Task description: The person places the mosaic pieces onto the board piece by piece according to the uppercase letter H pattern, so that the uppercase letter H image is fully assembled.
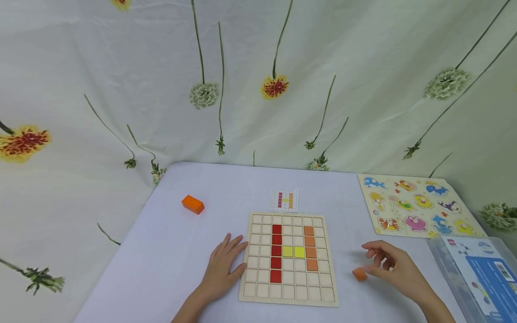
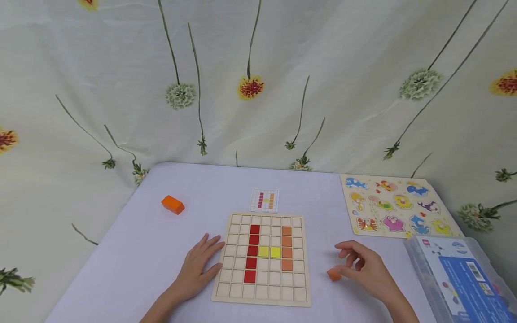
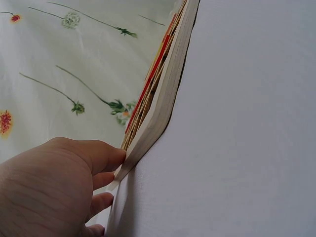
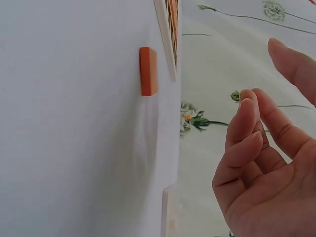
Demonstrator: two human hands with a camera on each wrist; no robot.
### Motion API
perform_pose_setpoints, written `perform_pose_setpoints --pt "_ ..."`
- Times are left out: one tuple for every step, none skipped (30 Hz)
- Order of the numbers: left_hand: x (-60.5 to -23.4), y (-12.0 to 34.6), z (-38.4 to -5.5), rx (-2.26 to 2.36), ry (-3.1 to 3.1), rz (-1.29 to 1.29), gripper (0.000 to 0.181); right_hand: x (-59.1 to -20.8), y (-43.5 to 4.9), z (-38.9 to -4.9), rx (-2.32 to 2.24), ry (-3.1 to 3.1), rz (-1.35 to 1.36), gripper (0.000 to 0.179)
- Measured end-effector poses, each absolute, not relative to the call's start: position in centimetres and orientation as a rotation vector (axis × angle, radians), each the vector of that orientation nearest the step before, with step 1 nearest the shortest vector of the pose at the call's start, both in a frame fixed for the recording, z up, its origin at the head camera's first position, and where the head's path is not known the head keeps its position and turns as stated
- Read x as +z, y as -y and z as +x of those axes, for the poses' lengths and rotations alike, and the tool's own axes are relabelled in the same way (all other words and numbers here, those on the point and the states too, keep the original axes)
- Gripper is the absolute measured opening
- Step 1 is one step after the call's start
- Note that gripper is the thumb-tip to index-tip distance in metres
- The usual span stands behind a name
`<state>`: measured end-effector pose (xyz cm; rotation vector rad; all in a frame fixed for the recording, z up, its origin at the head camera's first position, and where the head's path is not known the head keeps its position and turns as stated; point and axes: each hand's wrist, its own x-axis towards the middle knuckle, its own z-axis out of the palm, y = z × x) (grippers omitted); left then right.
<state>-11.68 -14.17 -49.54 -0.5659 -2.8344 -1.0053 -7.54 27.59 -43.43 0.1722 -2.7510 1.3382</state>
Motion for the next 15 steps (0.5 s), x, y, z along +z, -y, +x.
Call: perform_pose_setpoints --pt "-49.5 14.2 -11.7 -1.004 2.834 -0.567 0.050 -43.6 -27.8 -7.5 1.351 2.763 0.143 0.039" --pt "-49.5 14.2 -11.7 -1.005 2.834 -0.568 0.050 -43.8 -28.0 -7.5 1.366 2.776 0.114 0.040" --pt "-49.6 14.2 -11.7 -1.006 2.834 -0.568 0.050 -44.0 -28.1 -7.5 1.386 2.787 0.089 0.040" --pt "-49.6 14.1 -11.7 -1.004 2.834 -0.568 0.050 -44.3 -28.2 -7.6 1.406 2.800 0.073 0.041" --pt "-49.6 14.1 -11.7 -1.001 2.834 -0.568 0.050 -44.5 -28.4 -7.6 1.428 2.816 0.051 0.042" --pt "-49.6 14.1 -11.7 -1.003 2.835 -0.568 0.050 -44.7 -28.5 -7.7 1.451 2.831 0.048 0.043" --pt "-49.6 14.1 -11.7 -1.003 2.835 -0.569 0.050 -44.9 -28.7 -7.7 1.477 2.846 0.050 0.044" --pt "-49.6 14.1 -11.7 -1.003 2.835 -0.569 0.050 -45.1 -28.9 -7.7 1.507 2.864 0.052 0.045" --pt "-49.6 14.1 -11.7 -1.004 2.838 -0.568 0.050 -45.3 -29.0 -7.7 1.540 2.878 0.059 0.047" --pt "-49.6 14.1 -11.7 -1.004 2.840 -0.567 0.050 -45.5 -29.2 -7.8 1.565 2.894 0.080 0.048" --pt "-49.6 14.1 -11.7 -1.005 2.841 -0.568 0.050 -45.7 -29.4 -7.8 1.594 2.912 0.078 0.050" --pt "-49.6 14.2 -11.7 -1.006 2.842 -0.568 0.050 -45.9 -29.5 -7.9 1.611 2.931 0.087 0.052" --pt "-49.7 14.2 -11.7 -1.005 2.843 -0.567 0.050 -46.0 -29.6 -7.9 1.629 2.948 0.081 0.054" --pt "-49.6 14.2 -11.7 -1.002 2.844 -0.566 0.050 -46.2 -29.7 -8.0 1.641 2.962 0.080 0.056" --pt "-49.6 14.2 -11.7 -1.001 2.846 -0.565 0.050 -46.4 -29.7 -8.0 1.643 2.972 0.087 0.058"
